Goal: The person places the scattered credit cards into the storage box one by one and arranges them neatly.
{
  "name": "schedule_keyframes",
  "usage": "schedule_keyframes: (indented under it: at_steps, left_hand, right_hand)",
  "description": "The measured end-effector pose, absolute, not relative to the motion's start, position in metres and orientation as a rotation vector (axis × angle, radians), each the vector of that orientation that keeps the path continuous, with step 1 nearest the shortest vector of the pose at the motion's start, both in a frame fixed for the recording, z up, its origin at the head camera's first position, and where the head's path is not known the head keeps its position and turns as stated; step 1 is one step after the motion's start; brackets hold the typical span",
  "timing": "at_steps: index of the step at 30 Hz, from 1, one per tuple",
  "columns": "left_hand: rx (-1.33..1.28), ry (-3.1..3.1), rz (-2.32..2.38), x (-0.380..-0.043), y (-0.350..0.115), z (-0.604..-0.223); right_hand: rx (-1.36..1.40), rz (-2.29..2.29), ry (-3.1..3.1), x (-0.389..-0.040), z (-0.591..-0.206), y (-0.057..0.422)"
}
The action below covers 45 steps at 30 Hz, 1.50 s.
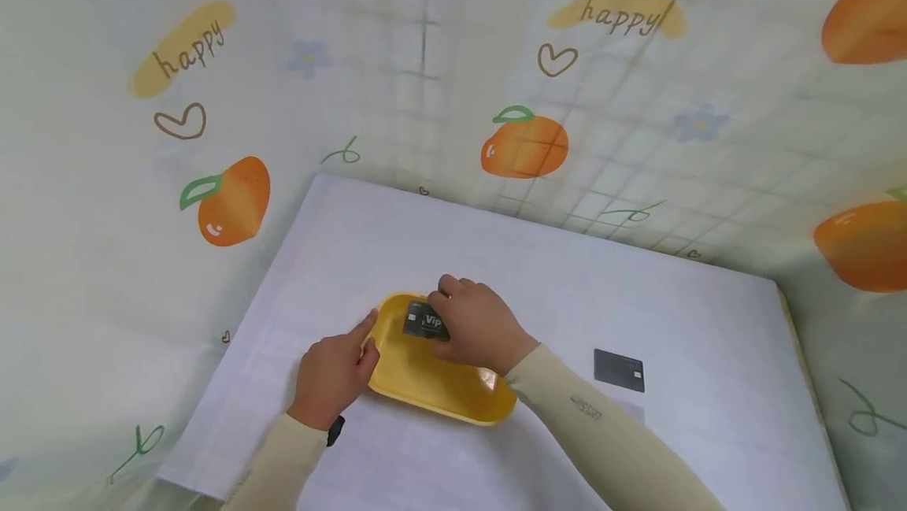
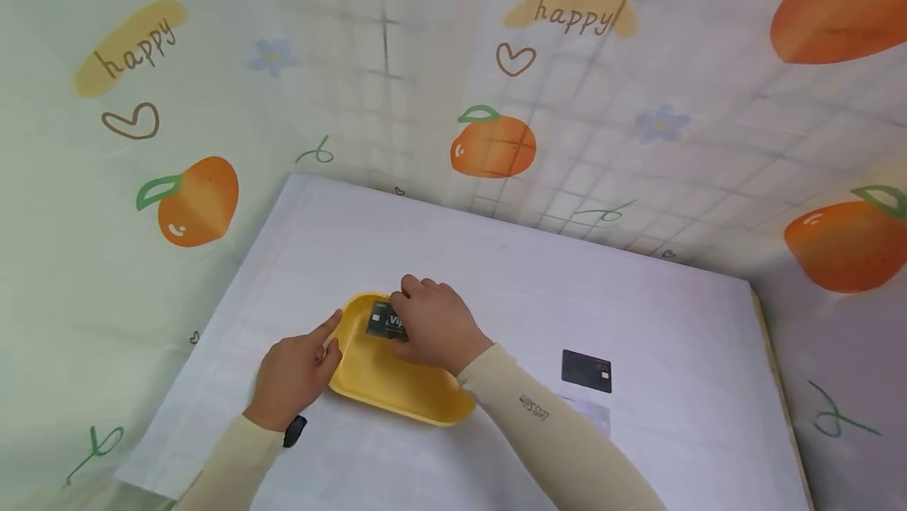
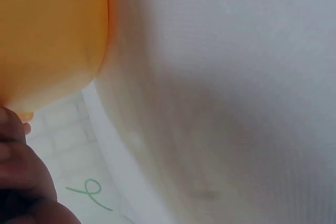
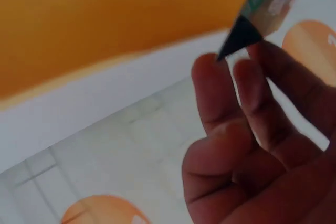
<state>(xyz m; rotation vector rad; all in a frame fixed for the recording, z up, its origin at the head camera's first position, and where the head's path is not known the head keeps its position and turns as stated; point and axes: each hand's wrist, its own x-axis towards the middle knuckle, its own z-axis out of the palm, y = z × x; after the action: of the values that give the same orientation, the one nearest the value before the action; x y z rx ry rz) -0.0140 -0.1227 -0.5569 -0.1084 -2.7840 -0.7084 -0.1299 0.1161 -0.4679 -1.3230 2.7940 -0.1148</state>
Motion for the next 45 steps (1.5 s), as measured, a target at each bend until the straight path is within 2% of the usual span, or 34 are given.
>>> schedule_keyframes:
  at_steps: [19, 28, 45]
  left_hand:
    - [-0.117, -2.769, -0.725, -0.018, -0.128, -0.558]
    - [-0.152, -2.734, -0.718, -0.017, -0.128, -0.561]
    - [-0.123, -2.804, -0.699, -0.017, -0.127, -0.557]
  right_hand:
    - [-1.319, 0.145, 2.701, -0.124, -0.511, 0.055]
    - [-1.313, 0.273, 2.767, -0.115, -0.519, 0.05]
    - [-1.244, 0.164, 2.802, -0.111, -0.52, 0.051]
